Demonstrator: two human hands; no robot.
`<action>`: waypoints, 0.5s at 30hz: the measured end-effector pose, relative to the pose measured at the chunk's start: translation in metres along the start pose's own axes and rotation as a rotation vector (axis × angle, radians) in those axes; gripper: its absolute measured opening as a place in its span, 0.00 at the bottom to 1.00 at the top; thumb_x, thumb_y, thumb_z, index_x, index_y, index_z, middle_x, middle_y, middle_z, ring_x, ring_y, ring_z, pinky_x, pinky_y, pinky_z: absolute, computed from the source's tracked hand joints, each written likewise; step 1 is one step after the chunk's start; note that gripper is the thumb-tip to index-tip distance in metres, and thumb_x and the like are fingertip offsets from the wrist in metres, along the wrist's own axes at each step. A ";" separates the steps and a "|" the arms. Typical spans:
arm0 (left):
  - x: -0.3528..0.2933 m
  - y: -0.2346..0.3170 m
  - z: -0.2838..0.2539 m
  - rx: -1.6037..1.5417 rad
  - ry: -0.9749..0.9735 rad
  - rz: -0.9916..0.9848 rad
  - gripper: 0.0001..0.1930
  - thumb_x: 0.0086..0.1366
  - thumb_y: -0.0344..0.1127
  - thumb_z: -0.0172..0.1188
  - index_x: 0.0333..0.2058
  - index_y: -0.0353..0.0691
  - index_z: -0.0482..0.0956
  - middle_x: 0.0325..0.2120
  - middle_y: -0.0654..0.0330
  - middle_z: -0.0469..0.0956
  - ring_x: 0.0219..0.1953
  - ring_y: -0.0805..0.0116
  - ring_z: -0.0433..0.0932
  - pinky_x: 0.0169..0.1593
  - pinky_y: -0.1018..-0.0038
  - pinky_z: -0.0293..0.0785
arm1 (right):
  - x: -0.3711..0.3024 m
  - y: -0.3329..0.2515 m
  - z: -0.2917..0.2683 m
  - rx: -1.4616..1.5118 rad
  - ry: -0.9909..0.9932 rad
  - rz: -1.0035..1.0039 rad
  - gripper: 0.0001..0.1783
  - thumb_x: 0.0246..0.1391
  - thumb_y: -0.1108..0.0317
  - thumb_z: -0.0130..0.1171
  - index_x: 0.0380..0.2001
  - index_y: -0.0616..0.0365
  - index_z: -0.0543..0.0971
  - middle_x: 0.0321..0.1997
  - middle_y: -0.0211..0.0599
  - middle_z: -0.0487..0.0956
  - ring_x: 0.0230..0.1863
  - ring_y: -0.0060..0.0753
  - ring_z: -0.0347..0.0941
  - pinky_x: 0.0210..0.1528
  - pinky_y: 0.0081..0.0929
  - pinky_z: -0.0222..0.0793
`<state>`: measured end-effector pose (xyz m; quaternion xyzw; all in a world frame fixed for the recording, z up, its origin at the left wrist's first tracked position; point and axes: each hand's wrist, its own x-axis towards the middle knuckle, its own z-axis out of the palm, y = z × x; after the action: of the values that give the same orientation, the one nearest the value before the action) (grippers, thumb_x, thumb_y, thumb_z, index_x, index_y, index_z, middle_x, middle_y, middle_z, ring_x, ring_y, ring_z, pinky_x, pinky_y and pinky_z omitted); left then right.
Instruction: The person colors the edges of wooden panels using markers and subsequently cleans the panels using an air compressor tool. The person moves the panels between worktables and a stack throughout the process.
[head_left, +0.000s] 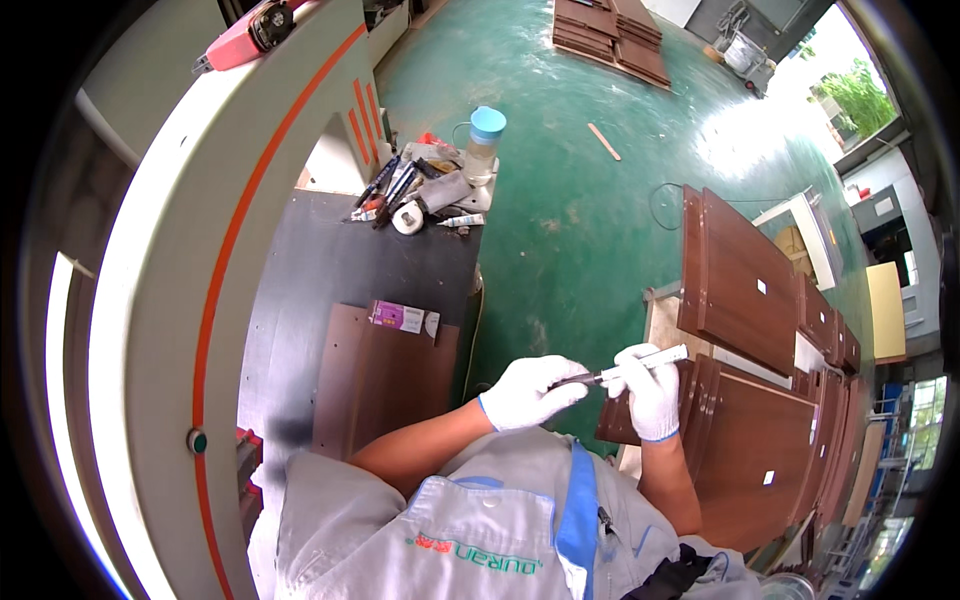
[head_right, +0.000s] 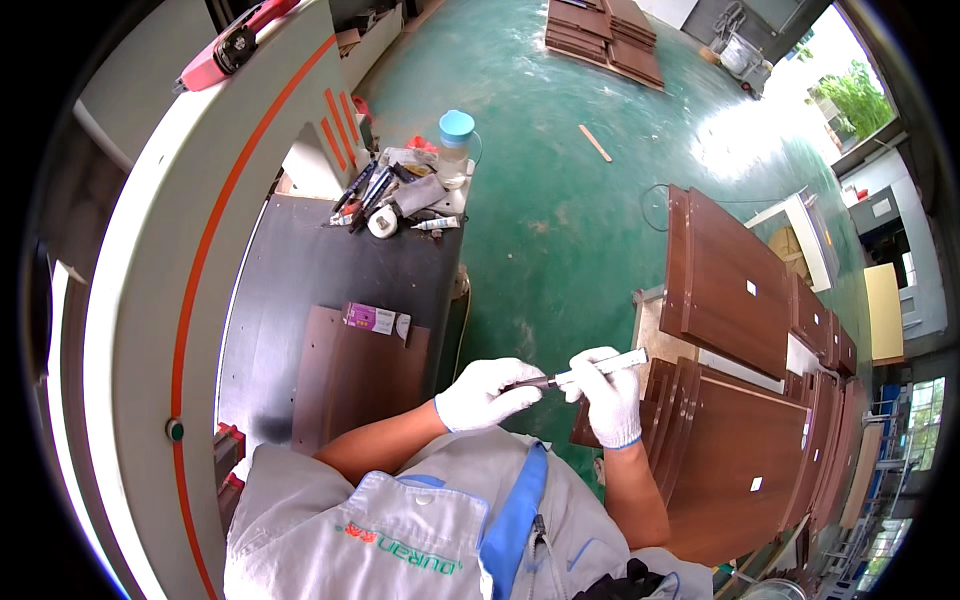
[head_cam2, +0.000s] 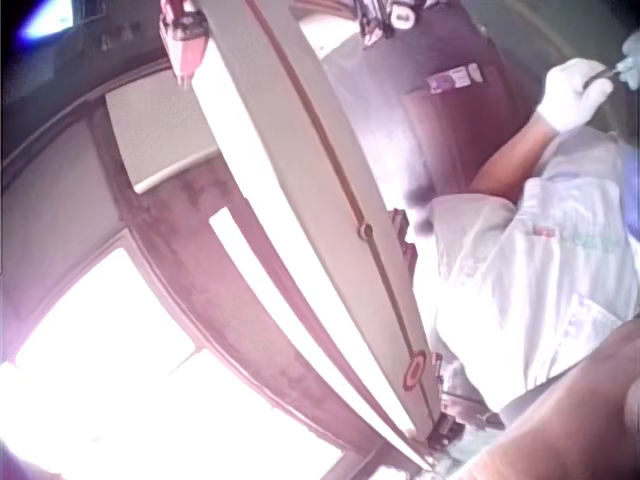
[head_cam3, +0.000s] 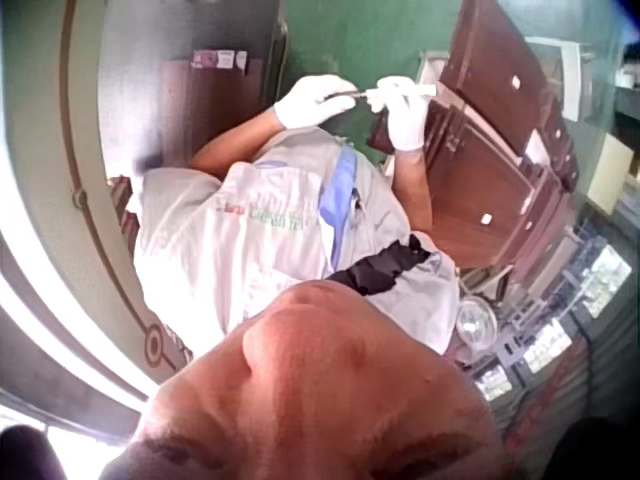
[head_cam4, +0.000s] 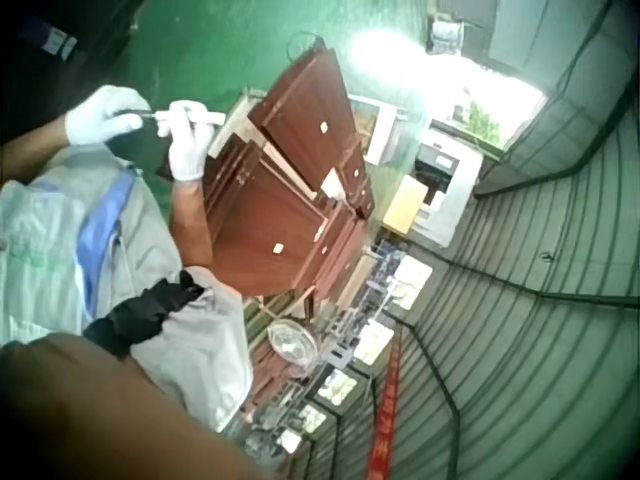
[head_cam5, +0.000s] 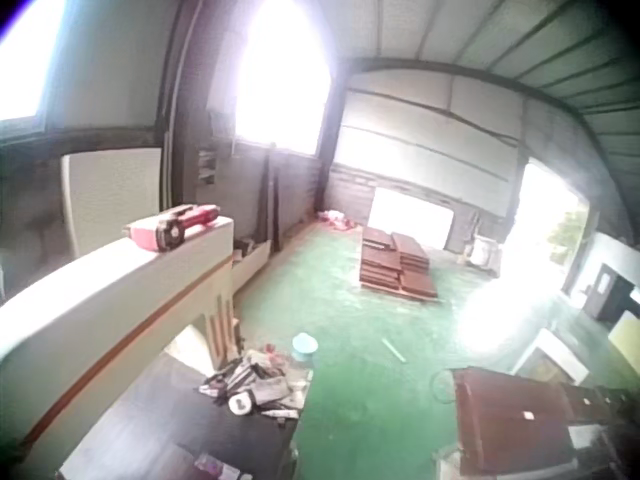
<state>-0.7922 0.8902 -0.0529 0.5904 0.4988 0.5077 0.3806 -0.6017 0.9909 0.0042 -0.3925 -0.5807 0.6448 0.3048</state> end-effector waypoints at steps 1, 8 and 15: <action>0.003 -0.003 -0.005 -0.010 0.020 -0.001 0.15 0.67 0.42 0.62 0.46 0.37 0.82 0.31 0.54 0.81 0.32 0.60 0.82 0.38 0.69 0.77 | 0.006 0.001 0.007 -0.006 0.001 0.008 0.05 0.63 0.75 0.54 0.36 0.67 0.77 0.26 0.42 0.80 0.25 0.27 0.77 0.30 0.24 0.74; 0.015 -0.039 -0.053 0.261 0.055 0.075 0.13 0.68 0.44 0.59 0.43 0.41 0.81 0.30 0.54 0.80 0.33 0.53 0.81 0.37 0.63 0.77 | 0.041 0.013 0.070 0.138 0.159 0.175 0.09 0.65 0.72 0.54 0.38 0.71 0.76 0.27 0.43 0.79 0.24 0.30 0.77 0.30 0.28 0.76; 0.028 -0.098 -0.135 0.368 0.521 -0.141 0.08 0.62 0.33 0.64 0.40 0.40 0.83 0.31 0.51 0.80 0.34 0.49 0.80 0.39 0.61 0.77 | 0.071 0.048 0.085 0.088 -0.001 0.517 0.21 0.67 0.59 0.57 0.51 0.70 0.75 0.38 0.44 0.82 0.35 0.33 0.81 0.39 0.29 0.80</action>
<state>-0.9450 0.9304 -0.1138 0.4633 0.7026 0.5155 0.1612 -0.7079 1.0014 -0.0523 -0.5139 -0.4328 0.7260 0.1464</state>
